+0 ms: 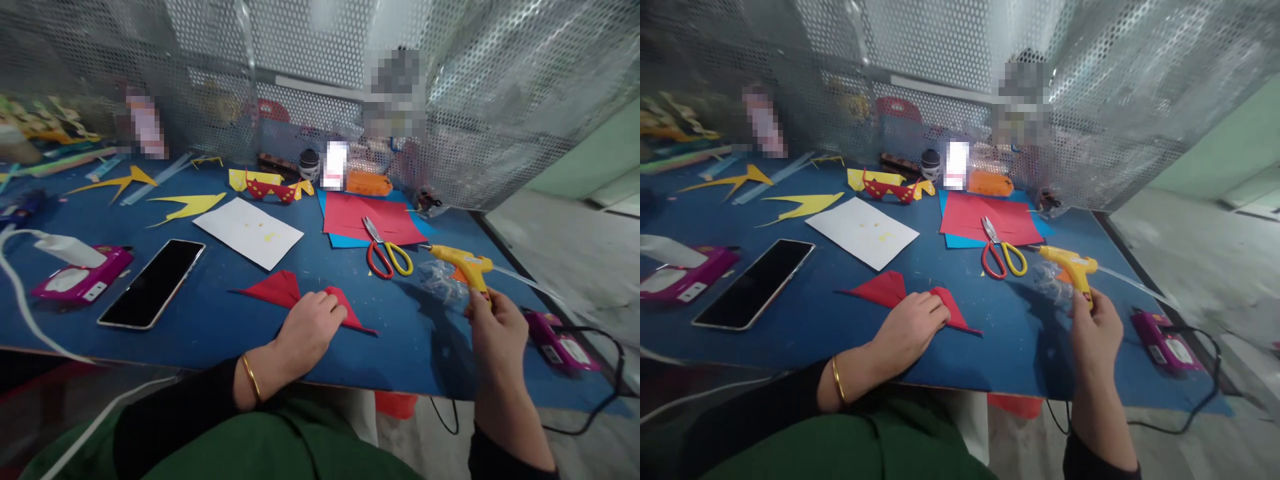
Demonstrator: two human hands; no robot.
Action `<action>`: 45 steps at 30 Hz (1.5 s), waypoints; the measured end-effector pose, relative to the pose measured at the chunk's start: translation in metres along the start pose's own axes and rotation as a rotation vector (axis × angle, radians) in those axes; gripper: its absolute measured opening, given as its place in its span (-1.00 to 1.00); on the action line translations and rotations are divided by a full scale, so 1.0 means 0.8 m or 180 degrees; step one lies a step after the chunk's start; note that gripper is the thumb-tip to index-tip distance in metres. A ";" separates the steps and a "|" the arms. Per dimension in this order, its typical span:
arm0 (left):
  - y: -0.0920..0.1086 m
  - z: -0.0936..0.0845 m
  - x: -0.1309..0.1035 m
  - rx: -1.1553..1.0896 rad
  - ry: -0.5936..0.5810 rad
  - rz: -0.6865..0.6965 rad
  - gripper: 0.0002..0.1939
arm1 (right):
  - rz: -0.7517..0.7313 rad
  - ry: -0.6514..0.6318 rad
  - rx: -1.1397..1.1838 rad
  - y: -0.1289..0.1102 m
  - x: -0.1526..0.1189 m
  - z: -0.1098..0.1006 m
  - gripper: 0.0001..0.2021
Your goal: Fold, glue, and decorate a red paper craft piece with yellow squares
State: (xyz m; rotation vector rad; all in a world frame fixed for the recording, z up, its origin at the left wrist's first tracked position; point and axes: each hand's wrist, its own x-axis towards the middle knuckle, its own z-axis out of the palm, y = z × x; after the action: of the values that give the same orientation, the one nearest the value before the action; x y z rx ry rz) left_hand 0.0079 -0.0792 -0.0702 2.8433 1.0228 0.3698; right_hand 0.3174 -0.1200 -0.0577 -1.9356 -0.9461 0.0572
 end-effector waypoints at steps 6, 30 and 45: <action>0.001 -0.002 0.000 0.0096 -0.0154 0.0047 -0.87 | 0.0332 -0.0278 0.0793 -0.034 -0.042 -0.006 -0.49; -0.011 -0.007 -0.029 0.0575 0.0442 0.0447 -0.79 | -0.0517 -0.2044 0.0424 -0.029 -0.144 -0.021 -0.73; -0.006 -0.010 -0.029 0.0561 0.0539 0.0390 -0.77 | -0.1177 -0.2030 -0.0568 -0.023 -0.157 -0.017 -0.58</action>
State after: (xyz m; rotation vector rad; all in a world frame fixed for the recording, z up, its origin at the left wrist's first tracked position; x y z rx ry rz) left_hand -0.0143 -0.0902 -0.0679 3.0870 0.9545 0.5672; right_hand 0.2241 -0.2046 -0.0771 -1.8985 -1.7690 0.4042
